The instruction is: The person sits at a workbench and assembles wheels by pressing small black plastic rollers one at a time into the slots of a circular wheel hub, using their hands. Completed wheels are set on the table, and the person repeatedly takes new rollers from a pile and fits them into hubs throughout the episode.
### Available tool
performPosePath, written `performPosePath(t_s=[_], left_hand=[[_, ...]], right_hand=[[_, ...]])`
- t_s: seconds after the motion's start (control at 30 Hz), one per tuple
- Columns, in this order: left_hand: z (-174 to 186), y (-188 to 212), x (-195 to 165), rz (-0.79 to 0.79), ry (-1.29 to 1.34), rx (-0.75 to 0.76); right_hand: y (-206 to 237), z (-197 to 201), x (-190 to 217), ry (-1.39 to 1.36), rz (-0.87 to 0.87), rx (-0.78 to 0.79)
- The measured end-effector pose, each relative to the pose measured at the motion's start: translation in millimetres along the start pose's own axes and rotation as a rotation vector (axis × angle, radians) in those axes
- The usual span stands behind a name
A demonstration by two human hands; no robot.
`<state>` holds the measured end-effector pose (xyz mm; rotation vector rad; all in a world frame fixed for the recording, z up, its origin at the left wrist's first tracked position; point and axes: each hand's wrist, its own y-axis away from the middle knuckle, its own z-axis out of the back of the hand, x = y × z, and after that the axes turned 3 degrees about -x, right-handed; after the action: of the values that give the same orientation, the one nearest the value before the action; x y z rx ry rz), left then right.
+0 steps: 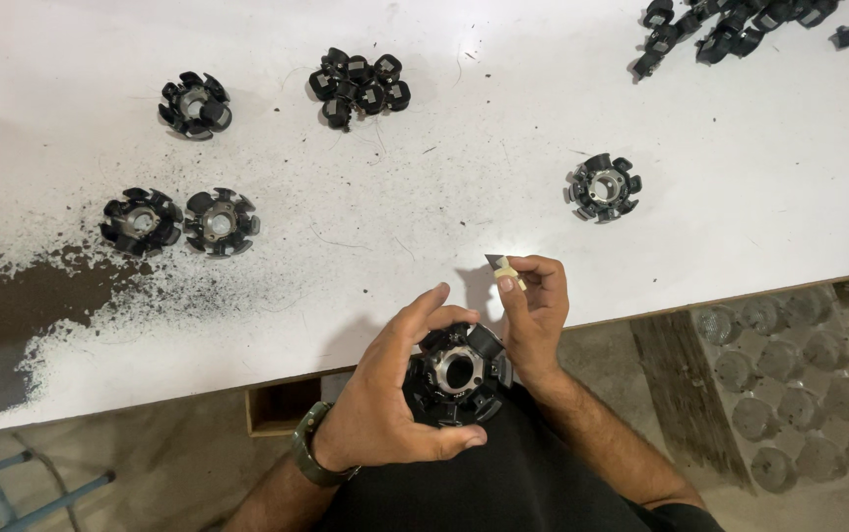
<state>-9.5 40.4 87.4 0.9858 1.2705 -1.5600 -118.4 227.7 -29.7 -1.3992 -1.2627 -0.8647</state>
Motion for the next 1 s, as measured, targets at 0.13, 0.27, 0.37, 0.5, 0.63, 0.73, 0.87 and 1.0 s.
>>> performPosePath(t_s=[0.13,0.27,0.37,0.5,0.63,0.73,0.87,1.0], left_hand=[[-2.6,-7.4,13.7,0.045,-0.285,0.006],[-12.2,-28.7,38.9,0.174,-0.669,-0.028],[-16.4,-35.9,50.9,0.161,-0.774,-0.025],[1.1,-36.8,58.0,0.006,-0.736,0.111],[62.0,-27.6,61.0,0.104,-1.092,-0.235],[113.9,-19.9,66.2,0.271,-1.244,-0.636],[141.8,-22.3,83.2,0.486,-1.256,-0.71],[143.1,-30.5,93.6,0.425,-1.184,-0.673]], right_hand=[[-1.4,-0.8,0.6,-0.083,0.008,-0.046],[-1.3,4.4,10.5,0.039,0.202,-0.105],[3.1,7.3,21.4,0.198,0.43,-0.009],[7.0,3.0,31.8,0.433,0.35,0.291],[-2.1,0.7,38.1,0.682,0.526,0.339],[-15.0,6.8,43.5,0.77,0.435,0.269],[-37.1,17.7,48.7,0.816,0.333,0.161],[-56.8,30.4,51.7,0.856,0.398,0.103]])
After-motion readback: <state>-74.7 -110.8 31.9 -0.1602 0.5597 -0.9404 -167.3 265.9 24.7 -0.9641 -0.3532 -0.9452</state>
